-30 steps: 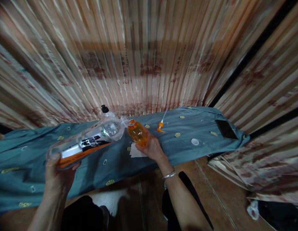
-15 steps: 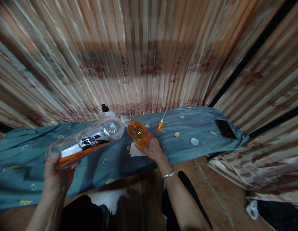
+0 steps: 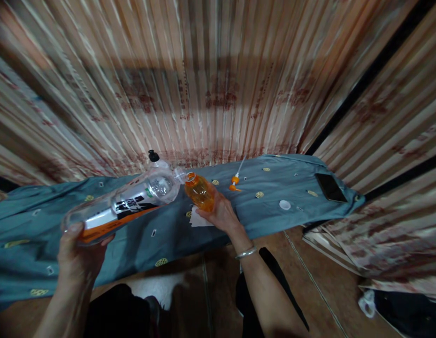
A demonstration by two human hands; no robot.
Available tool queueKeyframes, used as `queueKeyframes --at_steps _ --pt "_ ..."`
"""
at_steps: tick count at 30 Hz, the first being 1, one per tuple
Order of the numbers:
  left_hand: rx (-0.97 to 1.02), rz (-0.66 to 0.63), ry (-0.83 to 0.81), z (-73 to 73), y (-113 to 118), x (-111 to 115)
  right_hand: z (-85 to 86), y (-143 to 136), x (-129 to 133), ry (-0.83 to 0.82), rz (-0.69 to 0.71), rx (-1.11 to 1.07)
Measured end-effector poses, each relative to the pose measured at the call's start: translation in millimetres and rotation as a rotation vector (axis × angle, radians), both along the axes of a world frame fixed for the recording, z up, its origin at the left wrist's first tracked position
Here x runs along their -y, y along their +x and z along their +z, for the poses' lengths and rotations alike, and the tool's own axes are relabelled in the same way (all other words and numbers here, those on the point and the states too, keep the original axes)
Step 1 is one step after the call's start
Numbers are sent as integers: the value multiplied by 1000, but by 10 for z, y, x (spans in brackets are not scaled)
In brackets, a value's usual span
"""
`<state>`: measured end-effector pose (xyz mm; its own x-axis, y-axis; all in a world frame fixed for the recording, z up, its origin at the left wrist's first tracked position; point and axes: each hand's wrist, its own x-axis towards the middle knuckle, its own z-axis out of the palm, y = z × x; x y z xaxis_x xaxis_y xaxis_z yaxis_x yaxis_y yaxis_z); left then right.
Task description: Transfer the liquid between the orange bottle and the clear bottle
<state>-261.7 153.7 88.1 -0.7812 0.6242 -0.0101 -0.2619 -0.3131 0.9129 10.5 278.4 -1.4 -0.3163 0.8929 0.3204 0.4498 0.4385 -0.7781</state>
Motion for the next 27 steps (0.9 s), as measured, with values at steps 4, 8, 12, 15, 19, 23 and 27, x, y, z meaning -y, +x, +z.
queueKeyframes --at_steps 4,8,12,15,19,23,27 --pt "0 -7 -4 -6 -2 1 -9 4 -2 -2 -4 13" --pt "-8 -7 -14 -21 -14 15 5 7 6 -12 2 10" --pt "-16 -8 -23 -40 -31 24 27 13 15 -17 9 12" --pt "-23 -10 -26 -55 -45 28 35 12 20 -4 7 9" --pt "-39 -26 -18 -79 -58 44 49 5 20 8 17 3" --pt "-50 -45 -23 -106 -73 66 90 6 28 2 16 5" --pt "-52 -72 -23 -91 -68 75 127 2 39 -14 18 3"
